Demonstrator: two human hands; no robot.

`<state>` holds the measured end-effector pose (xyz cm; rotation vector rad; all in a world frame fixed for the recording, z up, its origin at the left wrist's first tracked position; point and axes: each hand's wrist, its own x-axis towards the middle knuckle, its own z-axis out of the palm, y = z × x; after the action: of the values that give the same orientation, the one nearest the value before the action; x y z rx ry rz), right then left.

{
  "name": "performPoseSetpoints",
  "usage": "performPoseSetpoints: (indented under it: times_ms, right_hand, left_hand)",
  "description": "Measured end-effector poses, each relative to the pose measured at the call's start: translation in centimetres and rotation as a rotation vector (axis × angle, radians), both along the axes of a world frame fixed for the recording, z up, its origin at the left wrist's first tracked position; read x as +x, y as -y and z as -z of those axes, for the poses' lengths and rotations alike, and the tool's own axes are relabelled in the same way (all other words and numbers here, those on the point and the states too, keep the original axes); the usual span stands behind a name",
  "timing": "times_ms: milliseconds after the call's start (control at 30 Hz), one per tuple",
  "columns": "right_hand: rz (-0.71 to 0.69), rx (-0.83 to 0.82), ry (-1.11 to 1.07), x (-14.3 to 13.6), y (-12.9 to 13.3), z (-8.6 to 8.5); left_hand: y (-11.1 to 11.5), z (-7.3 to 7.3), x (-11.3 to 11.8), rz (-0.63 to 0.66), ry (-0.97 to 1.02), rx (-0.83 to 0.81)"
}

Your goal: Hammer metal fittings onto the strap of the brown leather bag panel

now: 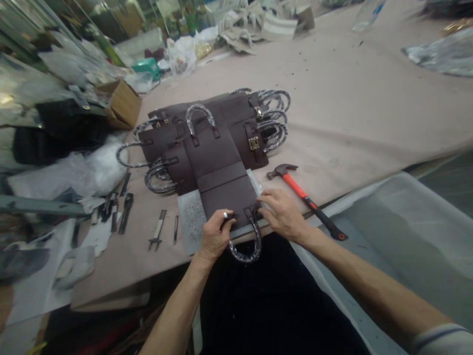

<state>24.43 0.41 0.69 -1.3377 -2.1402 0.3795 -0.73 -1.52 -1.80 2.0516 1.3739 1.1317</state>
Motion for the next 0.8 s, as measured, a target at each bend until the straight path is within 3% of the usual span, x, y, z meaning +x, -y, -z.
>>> performPoseSetpoints:
  times_ms: [67, 167, 333, 600, 800]
  right_hand:
    - [-0.125, -0.017, -0.031, -2.5, 0.8, 0.4]
    - [-0.175, -0.012, -0.025, -4.4, 1.4, 1.6]
    - [-0.222, 0.015, -0.09, -4.0, 1.3, 3.2]
    - [-0.221, -0.022, -0.089, -3.9, 1.0, 3.1]
    - [-0.216, -0.029, -0.084, -3.9, 0.8, 2.9]
  left_hand:
    - [0.0, -0.1, 0.1, -0.01, -0.007, 0.017]
    - [0.1, -0.2, 0.2, -0.038, -0.007, 0.036]
    - [0.3, 0.0, 0.3, -0.072, 0.01, 0.052]
    - [0.1, -0.5, 0.2, -0.18, 0.046, -0.044]
    - [0.6, -0.3, -0.2, 0.068, -0.065, 0.18]
